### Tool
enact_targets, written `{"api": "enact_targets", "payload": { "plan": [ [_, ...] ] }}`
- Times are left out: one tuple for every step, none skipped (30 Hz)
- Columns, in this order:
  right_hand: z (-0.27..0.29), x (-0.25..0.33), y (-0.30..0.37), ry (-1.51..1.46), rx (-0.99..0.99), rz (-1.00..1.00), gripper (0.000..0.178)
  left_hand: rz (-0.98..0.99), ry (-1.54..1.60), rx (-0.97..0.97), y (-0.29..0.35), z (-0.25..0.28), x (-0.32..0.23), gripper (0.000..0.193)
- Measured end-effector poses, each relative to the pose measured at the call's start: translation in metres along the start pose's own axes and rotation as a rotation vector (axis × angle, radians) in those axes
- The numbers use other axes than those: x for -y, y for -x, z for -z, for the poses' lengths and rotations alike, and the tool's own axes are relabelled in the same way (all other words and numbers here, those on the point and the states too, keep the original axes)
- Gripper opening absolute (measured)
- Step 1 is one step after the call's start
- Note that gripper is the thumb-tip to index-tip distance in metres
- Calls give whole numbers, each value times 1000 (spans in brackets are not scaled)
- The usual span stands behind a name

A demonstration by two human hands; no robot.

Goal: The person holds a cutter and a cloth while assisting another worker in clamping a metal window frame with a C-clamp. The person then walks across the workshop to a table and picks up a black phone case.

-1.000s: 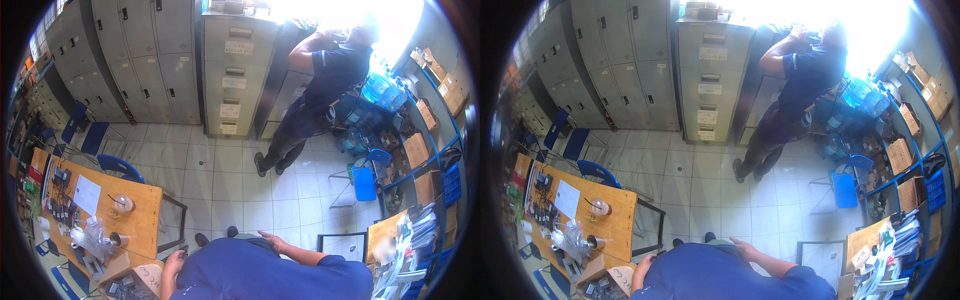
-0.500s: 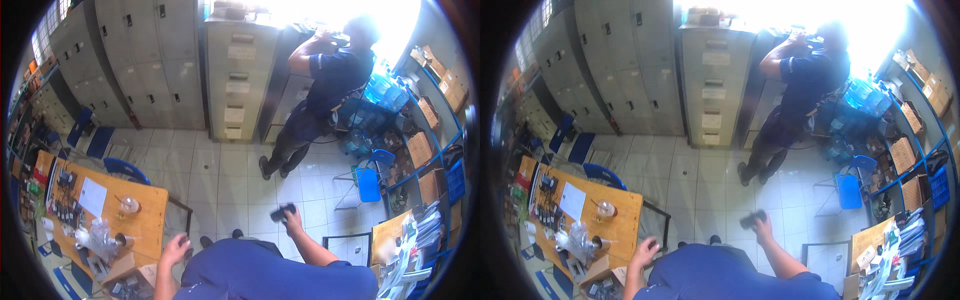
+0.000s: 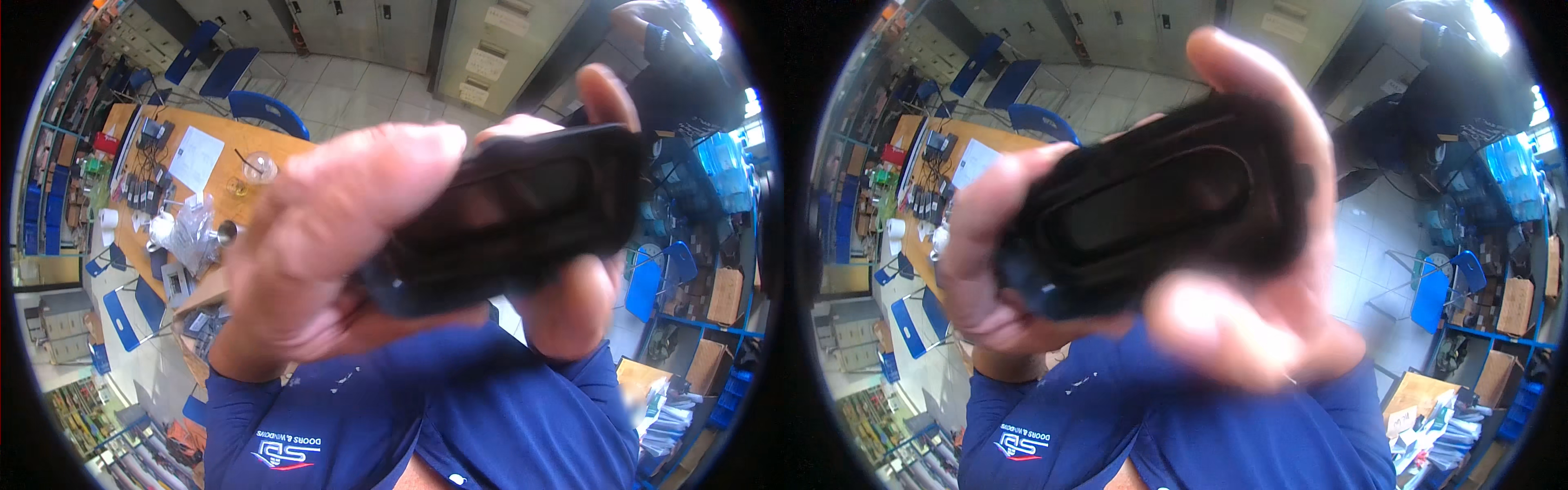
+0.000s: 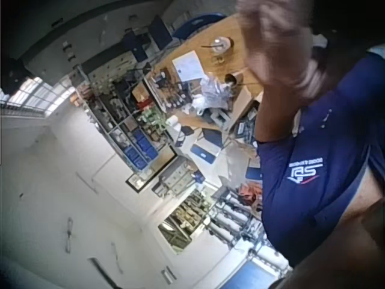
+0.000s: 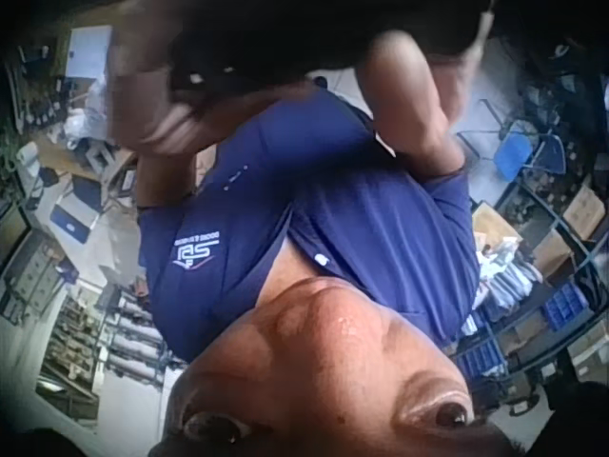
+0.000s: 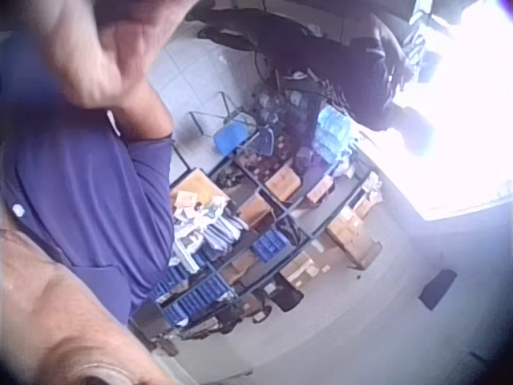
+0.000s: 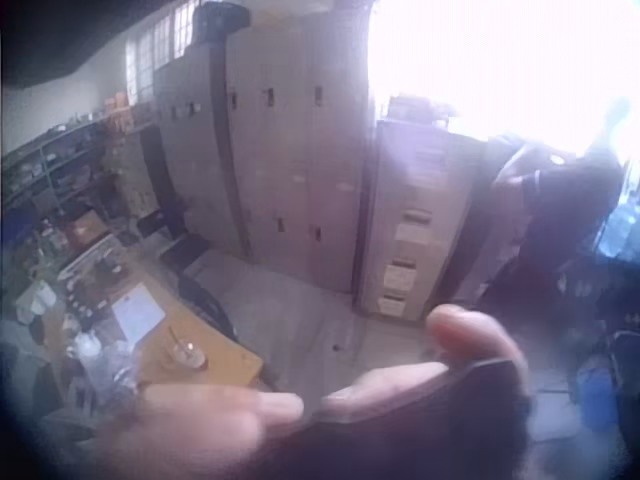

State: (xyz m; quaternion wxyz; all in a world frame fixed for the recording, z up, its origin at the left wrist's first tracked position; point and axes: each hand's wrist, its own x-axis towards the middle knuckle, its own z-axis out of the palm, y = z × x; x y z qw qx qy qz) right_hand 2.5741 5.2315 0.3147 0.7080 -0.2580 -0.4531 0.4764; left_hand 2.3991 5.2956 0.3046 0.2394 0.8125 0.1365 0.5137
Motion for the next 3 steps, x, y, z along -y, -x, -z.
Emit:
{"api": "enact_targets", "payload": {
  "plan": [
    [5, -9, -10, -184, 303, 217, 96, 10, -12, 1, -1, 6, -6, 73],
    [20, -32, -37, -373, 603, 437, 102, 98, -112, -78, -1, 13, -12, 73],
    [11, -47, 66, -366, 596, 434, 102, 179, -189, -155, 0, 21, -10, 74]
  ]
}}
